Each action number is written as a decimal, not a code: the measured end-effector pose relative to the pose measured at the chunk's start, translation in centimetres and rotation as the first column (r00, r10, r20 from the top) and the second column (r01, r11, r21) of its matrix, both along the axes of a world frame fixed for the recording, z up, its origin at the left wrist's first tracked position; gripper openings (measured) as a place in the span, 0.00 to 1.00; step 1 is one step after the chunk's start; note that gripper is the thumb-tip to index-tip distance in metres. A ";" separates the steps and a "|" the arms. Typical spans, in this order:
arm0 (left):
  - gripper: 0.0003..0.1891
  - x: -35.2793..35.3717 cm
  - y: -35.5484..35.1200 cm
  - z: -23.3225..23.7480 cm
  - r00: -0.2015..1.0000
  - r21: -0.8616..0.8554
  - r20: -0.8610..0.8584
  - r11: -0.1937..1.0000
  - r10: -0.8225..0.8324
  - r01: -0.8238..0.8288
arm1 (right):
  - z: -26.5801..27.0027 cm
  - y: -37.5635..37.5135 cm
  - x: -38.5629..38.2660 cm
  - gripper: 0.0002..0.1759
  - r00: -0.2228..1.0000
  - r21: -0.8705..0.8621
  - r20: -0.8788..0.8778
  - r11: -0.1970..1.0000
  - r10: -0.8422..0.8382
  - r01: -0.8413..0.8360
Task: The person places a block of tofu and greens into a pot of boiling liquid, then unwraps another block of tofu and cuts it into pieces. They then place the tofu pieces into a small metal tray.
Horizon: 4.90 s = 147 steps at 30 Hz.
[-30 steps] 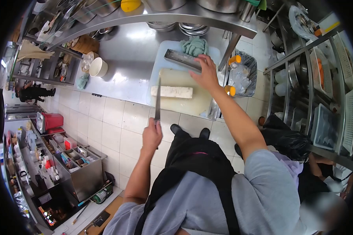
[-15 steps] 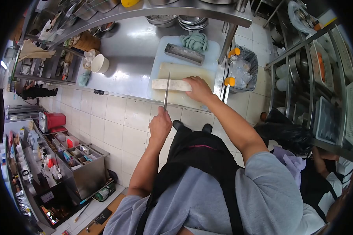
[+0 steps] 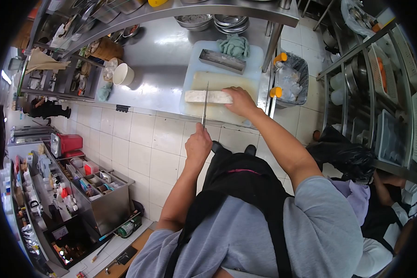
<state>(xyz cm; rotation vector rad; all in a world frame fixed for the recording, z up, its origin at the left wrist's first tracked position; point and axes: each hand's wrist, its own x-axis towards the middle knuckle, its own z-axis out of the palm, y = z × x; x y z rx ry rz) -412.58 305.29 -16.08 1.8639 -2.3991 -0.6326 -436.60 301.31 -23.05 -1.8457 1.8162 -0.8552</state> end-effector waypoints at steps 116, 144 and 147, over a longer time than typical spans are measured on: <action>0.09 -3.4 3.3 -2.2 0.987 0.006 -0.070 0.989 -0.148 0.148 | 1.3 2.2 -2.4 0.30 1.000 0.083 0.014 0.996 0.017 -0.018; 0.12 -2.1 1.7 -1.4 0.984 0.030 -0.147 0.994 -0.096 0.102 | 1.0 1.5 -2.9 0.25 0.977 0.226 0.197 0.973 -0.081 0.035; 0.11 -1.5 1.3 -0.5 0.981 0.041 -0.194 0.999 -0.018 0.026 | 0.1 1.0 -2.2 0.24 0.982 0.035 0.158 0.995 -0.099 0.095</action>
